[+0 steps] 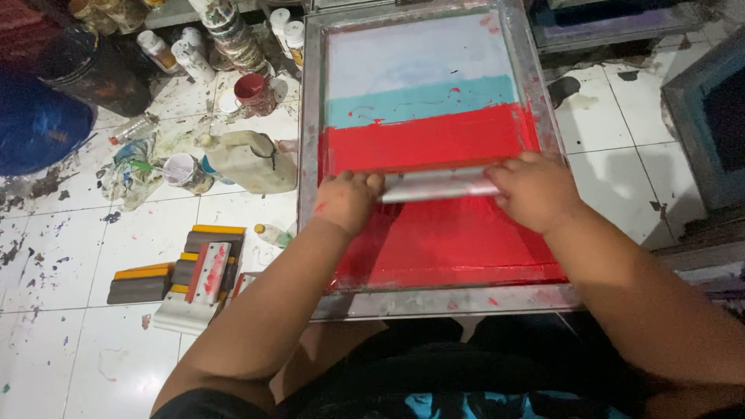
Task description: The person uses a squeegee to spread red ink across a screen printing frame. They repeatedly pull the squeegee across the frame to ensure even coverage of the ink.
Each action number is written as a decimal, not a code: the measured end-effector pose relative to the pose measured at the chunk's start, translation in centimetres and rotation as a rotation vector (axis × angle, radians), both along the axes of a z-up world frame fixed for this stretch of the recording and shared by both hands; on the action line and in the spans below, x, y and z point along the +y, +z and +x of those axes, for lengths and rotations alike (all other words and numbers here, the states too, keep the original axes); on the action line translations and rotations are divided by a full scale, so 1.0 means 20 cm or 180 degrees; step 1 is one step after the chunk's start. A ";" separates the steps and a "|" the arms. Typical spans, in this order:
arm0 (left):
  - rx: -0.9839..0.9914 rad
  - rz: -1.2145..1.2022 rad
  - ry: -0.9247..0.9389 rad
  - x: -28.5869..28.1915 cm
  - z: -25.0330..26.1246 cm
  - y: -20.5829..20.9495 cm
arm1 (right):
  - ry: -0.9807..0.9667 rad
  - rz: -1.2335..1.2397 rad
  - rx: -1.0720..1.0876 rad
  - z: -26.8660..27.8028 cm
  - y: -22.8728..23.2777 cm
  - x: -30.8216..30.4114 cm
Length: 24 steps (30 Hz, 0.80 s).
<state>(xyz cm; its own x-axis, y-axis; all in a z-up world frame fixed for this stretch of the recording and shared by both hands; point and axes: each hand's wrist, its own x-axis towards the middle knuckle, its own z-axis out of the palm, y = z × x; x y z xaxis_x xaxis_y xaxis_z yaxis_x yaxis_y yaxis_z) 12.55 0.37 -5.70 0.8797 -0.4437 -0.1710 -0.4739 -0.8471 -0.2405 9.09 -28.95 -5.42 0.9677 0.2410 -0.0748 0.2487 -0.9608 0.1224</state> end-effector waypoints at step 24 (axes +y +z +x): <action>0.2445 -0.0428 0.0660 0.01 -0.12 0.50 | -0.0595 0.1820 0.1937 -0.01 0.11 -0.14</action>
<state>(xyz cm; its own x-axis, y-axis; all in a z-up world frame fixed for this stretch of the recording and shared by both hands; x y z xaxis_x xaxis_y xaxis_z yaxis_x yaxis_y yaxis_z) 10.24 0.48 4.40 0.6048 -0.3440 -0.7182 -0.2954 -0.9344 0.1989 8.94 -31.66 -3.15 0.8261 0.2403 -0.5097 -0.0548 -0.8660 -0.4970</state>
